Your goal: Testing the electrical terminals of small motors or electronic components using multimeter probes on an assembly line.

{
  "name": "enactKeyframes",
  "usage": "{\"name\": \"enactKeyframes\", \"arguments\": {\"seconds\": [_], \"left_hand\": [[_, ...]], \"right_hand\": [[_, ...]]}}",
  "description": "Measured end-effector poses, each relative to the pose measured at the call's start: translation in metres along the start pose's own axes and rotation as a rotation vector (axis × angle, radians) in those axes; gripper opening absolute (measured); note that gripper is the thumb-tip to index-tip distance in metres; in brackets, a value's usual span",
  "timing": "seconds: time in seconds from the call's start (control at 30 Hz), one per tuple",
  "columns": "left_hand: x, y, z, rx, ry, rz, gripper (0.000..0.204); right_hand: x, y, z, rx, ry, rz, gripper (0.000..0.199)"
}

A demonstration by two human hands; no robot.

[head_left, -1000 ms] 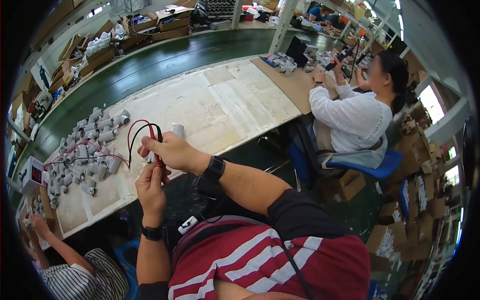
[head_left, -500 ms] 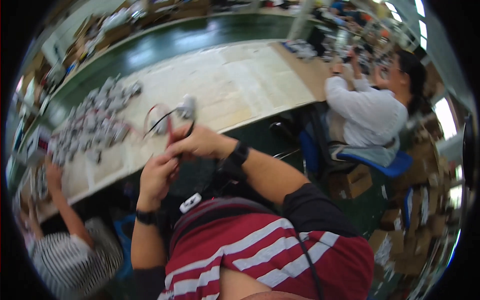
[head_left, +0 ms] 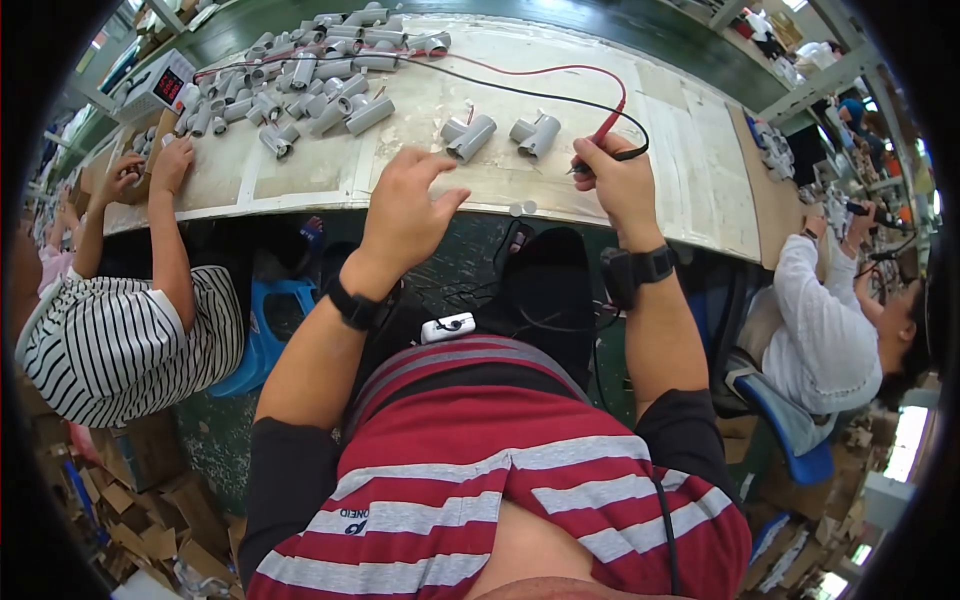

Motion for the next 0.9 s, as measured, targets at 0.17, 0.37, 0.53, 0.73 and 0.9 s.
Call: {"name": "enactKeyframes", "arguments": {"seconds": [0.17, 0.37, 0.53, 0.73, 0.9], "left_hand": [[-0.053, 0.039, -0.005, -0.282, 0.127, 0.182, 0.051], [-0.043, 0.036, -0.022, -0.065, 0.041, 0.054, 0.057], [0.043, 0.004, -0.031, 0.466, -0.321, -0.139, 0.057], [0.081, 0.013, -0.050, 0.991, -0.580, -0.184, 0.060], [0.081, 0.013, -0.059, 1.031, -0.552, -0.155, 0.060]], "right_hand": [[-0.019, -0.010, 0.023, 0.343, -0.017, 0.036, 0.020], [-0.013, -0.010, 0.026, 0.381, -0.160, -0.007, 0.021], [-0.006, 0.009, 0.013, 0.272, -0.152, -0.025, 0.019], [0.005, 0.086, 0.014, -0.138, 0.070, -0.248, 0.018], [0.005, 0.144, 0.033, -0.126, 0.111, -0.362, 0.017]]}}
Point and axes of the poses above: each hand's wrist, its own x-axis away from the middle knuckle, its own y-axis out of the palm, z = x × y, the point moved 3 cm from there along -x, towards the middle knuckle, and after that the axes turned 11 degrees about -x, right-handed, at the moved point
